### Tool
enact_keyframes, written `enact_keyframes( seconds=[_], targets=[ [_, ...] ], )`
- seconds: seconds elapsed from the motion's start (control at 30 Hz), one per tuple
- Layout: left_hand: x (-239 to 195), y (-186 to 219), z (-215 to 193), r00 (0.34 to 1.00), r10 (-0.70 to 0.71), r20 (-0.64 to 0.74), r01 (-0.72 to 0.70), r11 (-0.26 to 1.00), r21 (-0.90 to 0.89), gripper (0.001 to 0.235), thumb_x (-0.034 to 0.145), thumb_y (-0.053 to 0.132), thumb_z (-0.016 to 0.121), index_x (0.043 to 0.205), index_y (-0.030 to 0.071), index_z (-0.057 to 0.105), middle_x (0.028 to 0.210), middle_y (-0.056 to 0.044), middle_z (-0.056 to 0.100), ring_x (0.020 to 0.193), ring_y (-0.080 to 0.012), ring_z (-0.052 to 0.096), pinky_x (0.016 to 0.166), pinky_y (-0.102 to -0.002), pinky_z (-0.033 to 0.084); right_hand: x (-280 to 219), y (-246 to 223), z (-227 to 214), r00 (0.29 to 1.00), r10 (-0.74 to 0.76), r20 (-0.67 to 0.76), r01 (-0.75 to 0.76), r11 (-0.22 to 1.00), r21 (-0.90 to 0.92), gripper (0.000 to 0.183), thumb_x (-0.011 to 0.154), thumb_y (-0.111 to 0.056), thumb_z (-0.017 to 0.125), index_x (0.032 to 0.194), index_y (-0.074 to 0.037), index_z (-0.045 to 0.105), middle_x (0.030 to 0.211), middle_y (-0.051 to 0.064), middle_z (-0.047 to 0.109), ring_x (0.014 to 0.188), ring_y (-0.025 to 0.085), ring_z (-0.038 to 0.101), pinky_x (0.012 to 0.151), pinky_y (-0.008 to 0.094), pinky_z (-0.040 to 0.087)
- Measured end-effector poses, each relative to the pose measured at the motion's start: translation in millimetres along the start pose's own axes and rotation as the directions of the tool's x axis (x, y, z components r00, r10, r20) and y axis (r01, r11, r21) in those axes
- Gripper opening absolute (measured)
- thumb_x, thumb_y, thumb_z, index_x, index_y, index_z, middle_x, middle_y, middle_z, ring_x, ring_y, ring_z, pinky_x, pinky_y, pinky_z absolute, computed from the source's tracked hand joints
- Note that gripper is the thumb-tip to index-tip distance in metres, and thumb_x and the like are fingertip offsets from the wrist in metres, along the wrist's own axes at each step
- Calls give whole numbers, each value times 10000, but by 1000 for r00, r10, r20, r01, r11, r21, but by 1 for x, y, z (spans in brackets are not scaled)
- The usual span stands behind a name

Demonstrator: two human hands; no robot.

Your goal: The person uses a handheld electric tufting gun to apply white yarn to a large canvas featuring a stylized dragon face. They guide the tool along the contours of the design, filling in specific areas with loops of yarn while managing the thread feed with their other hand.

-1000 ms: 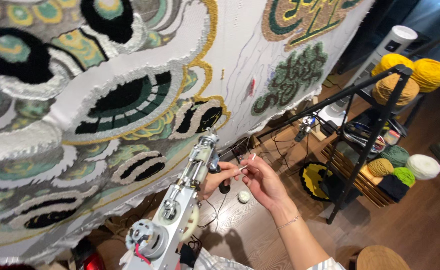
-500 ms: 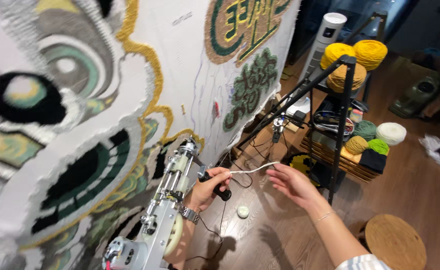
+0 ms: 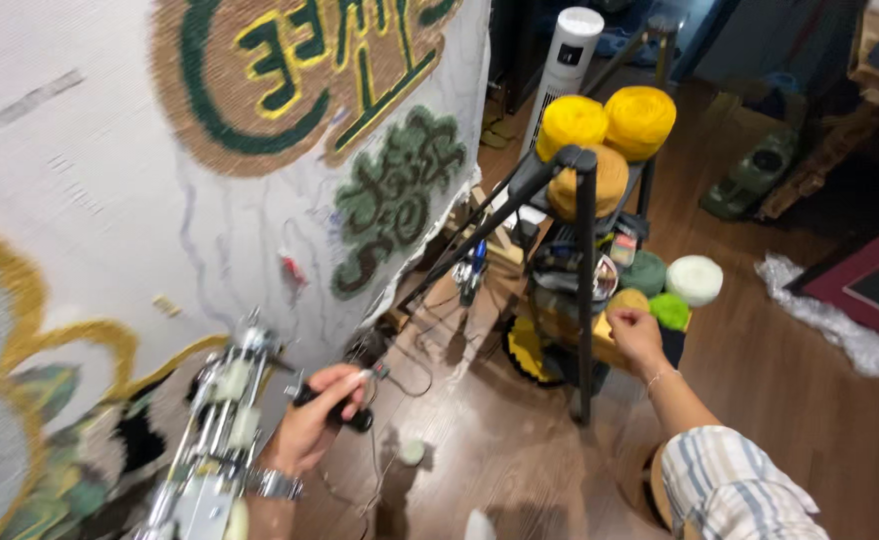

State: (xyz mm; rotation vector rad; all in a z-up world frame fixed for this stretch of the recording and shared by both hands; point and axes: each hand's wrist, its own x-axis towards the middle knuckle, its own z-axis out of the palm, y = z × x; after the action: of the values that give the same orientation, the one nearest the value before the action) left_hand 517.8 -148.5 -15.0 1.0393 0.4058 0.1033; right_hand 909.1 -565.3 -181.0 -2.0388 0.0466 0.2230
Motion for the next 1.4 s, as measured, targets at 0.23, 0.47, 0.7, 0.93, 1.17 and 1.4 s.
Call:
enact_keyframes(
  seconds=[0.23, 0.47, 0.7, 0.93, 1.17, 1.4],
  targets=[
    [42, -34, 8, 984, -71, -160, 67, 997, -28, 221, 945, 173, 667, 1003, -38, 699, 779, -35, 598, 662, -106, 501, 626, -260, 406, 121, 15, 8, 956, -262, 132, 294, 839, -458, 217, 872, -154, 656, 1059, -112, 758, 978, 168, 755, 929, 347, 719, 856, 440, 559],
    [59, -52, 0, 967, -21, -253, 18, 1000, -15, 218, 952, 167, 667, 974, -48, 691, 777, -46, 605, 659, -116, 502, 614, -269, 404, 189, 26, 55, 937, -51, 346, 313, 563, -765, 360, 955, -327, 624, 1076, -1, 719, 1126, 277, 706, 1085, 428, 677, 936, 497, 538],
    [52, -44, 16, 950, -60, -308, 51, 998, -37, 227, 940, 164, 675, 1010, -47, 716, 781, -31, 614, 672, -105, 503, 615, -244, 412, 186, 30, 56, 878, -166, 448, 477, 368, -798, 326, 986, -284, 554, 1034, -24, 745, 1077, 242, 744, 1032, 404, 727, 918, 479, 579],
    [39, -32, 22, 950, -28, -312, 18, 999, -36, 181, 931, 148, 675, 986, -20, 710, 772, -29, 633, 647, -95, 512, 603, -233, 413, 112, 56, -23, 922, -327, 206, 387, 765, -516, 355, 910, -225, 709, 1222, -54, 714, 983, 200, 748, 897, 379, 719, 819, 469, 563],
    [14, -18, -1, 961, 37, -275, -48, 998, -33, 141, 934, 135, 682, 945, -4, 700, 748, -17, 625, 622, -84, 514, 631, -241, 459, -87, 79, -2, 982, -174, 68, 140, 927, 348, 269, 911, -71, 767, 1166, -35, 689, 830, 71, 702, 710, 125, 631, 638, 256, 509],
    [-28, 1, -19, 954, 81, -288, -89, 996, -12, 131, 918, 132, 707, 908, 1, 697, 768, -15, 637, 657, -71, 530, 605, -213, 420, -267, -64, 100, 361, -175, 916, -483, 805, 344, 351, 958, -307, 631, 969, 39, 684, 634, 48, 568, 513, 120, 488, 484, 270, 376]
  ],
)
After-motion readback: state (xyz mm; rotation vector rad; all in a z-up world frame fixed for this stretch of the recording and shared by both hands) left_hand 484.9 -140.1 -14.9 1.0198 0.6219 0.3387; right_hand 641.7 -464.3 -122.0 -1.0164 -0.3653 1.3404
